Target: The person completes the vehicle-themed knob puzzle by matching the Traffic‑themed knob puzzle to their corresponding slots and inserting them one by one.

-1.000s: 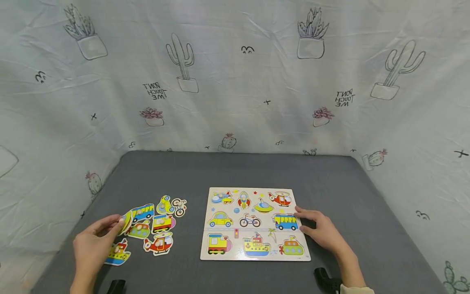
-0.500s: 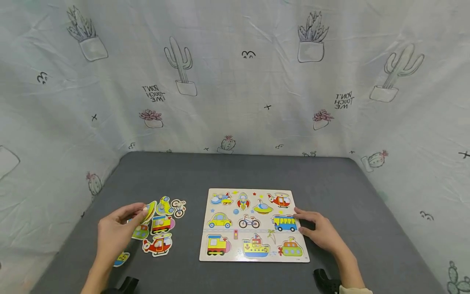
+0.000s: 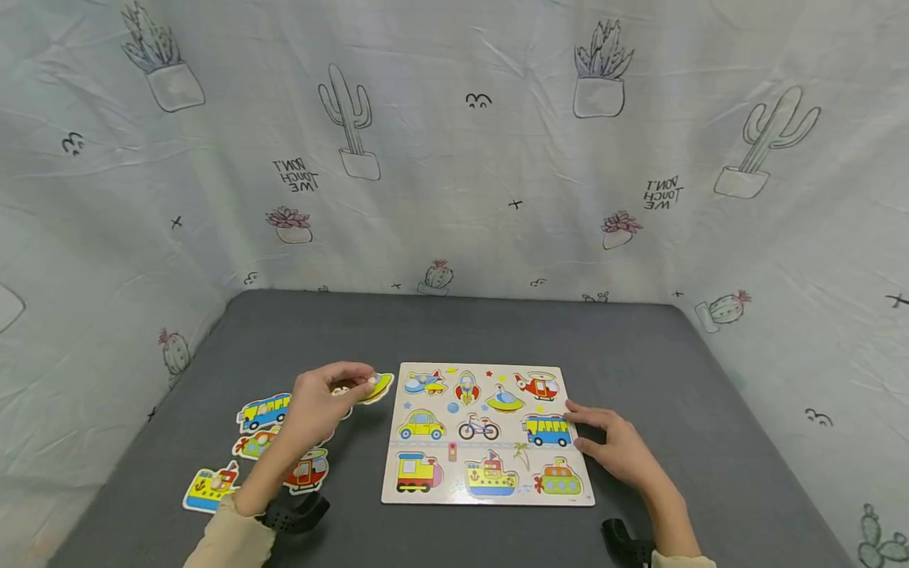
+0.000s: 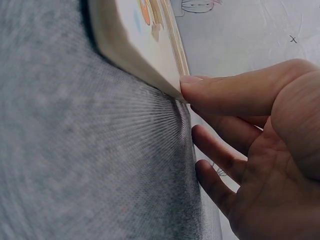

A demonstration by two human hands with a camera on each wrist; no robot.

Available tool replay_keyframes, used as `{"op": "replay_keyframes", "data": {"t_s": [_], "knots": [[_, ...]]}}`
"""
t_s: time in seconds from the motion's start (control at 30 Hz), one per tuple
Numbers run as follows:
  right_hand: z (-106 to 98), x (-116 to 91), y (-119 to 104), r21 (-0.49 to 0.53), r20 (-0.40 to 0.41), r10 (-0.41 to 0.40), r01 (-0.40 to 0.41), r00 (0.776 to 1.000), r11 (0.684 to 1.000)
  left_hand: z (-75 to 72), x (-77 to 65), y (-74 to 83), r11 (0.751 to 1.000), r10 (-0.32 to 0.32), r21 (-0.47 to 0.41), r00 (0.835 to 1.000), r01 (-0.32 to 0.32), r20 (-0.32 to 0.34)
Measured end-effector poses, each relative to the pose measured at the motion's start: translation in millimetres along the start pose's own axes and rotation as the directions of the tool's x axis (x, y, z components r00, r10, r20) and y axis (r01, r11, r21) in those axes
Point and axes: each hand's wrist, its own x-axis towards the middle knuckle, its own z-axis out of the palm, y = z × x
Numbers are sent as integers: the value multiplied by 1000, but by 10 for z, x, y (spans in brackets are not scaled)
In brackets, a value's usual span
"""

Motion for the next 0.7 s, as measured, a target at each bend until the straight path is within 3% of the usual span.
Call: {"op": "replay_keyframes", "data": {"t_s": [0.33,0.7], "knots": [[2,-10,-15,1,0,-2,2,1000,1000,564,226,147,992,98,-90,980,-83,172],[2,0,-1,-16,0,-13,13,1000,1000,1131,402,322,986,132,-139,941,-92,312]]}}
